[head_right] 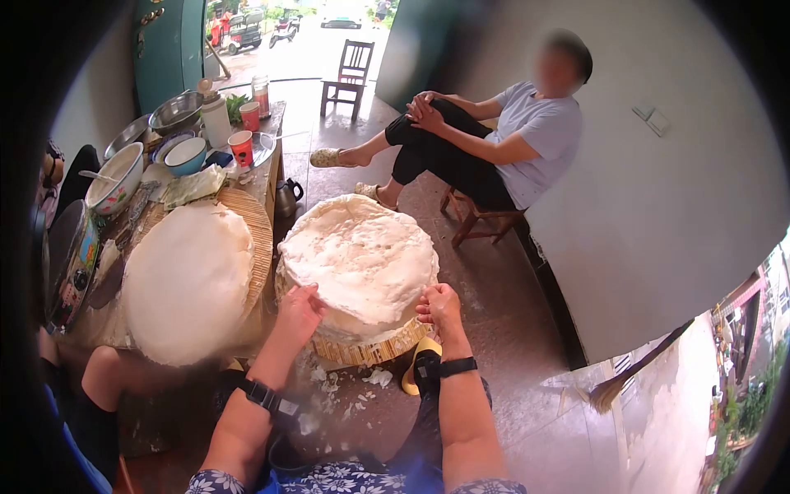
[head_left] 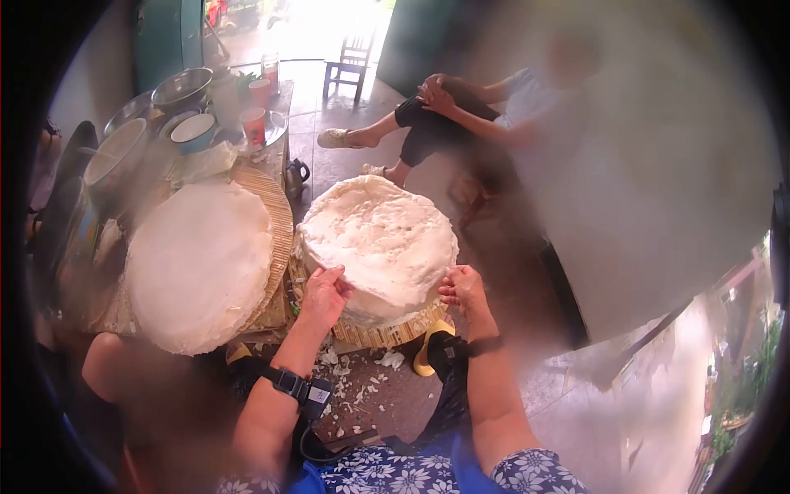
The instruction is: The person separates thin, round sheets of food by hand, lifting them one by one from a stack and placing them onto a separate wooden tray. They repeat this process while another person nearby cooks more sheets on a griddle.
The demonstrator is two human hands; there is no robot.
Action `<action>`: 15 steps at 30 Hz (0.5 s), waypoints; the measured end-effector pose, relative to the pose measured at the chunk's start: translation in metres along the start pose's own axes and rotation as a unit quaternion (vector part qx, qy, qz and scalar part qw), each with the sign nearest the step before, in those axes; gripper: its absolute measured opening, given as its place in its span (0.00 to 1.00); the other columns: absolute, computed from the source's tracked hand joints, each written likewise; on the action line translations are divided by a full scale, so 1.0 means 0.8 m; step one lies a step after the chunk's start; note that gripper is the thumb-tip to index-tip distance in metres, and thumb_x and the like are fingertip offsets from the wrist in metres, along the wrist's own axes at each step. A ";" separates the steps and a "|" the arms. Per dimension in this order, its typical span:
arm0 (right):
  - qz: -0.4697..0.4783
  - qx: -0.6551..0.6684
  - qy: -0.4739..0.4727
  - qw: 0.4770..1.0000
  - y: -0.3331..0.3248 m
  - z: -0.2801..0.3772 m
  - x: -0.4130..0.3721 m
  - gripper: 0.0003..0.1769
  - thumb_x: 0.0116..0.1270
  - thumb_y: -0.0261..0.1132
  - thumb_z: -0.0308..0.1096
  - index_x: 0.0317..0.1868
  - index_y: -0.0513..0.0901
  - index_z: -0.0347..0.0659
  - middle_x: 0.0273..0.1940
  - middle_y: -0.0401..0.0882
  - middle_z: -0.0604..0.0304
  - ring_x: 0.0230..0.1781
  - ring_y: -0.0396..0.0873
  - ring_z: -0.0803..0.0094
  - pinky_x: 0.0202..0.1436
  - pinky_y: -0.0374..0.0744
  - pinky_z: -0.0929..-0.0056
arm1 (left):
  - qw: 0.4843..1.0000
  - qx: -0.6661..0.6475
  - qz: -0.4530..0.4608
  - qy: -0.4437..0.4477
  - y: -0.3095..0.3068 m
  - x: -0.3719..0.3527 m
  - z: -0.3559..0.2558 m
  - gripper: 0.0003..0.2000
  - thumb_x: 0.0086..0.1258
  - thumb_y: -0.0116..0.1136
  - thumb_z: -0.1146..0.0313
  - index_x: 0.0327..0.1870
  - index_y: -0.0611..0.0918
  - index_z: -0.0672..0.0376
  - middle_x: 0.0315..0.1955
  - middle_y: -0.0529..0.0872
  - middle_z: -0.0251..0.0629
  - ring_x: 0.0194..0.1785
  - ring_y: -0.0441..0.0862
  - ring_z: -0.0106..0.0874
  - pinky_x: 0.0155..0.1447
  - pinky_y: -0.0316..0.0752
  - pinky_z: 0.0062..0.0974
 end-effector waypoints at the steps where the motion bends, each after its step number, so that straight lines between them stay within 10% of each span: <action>1: -0.001 0.001 0.003 1.000 -0.001 -0.001 0.000 0.10 0.65 0.56 0.36 0.41 0.73 0.39 0.31 0.75 0.61 0.22 0.76 0.75 0.21 0.77 0.76 | 1.000 -0.030 0.007 -0.005 0.003 0.002 0.002 0.05 0.65 0.56 0.72 0.37 0.73 0.54 0.28 0.79 0.30 0.26 0.77 0.25 0.29 0.73 0.23; 8: 0.021 0.123 0.006 0.992 -0.002 0.012 -0.009 0.15 0.66 0.59 0.41 0.43 0.73 0.38 0.30 0.74 0.61 0.25 0.76 0.74 0.27 0.80 0.73 | 0.993 -0.109 -0.004 -0.055 -0.002 0.016 0.015 0.07 0.60 0.53 0.77 0.35 0.71 0.52 0.26 0.75 0.30 0.27 0.75 0.26 0.28 0.70 0.28; 15: 0.040 0.197 -0.051 0.978 0.002 0.022 0.006 0.10 0.64 0.62 0.35 0.43 0.73 0.41 0.26 0.76 0.63 0.21 0.75 0.76 0.24 0.79 0.76 | 0.991 0.113 0.052 0.056 -0.011 0.016 0.018 0.08 0.60 0.51 0.75 0.39 0.71 0.53 0.27 0.79 0.31 0.26 0.78 0.26 0.23 0.72 0.26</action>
Point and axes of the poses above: each hand's wrist, its own x-axis towards the middle knuckle, its own y-axis out of the palm, z = x × y, the point moved 6 cm from there along x, towards the middle knuckle
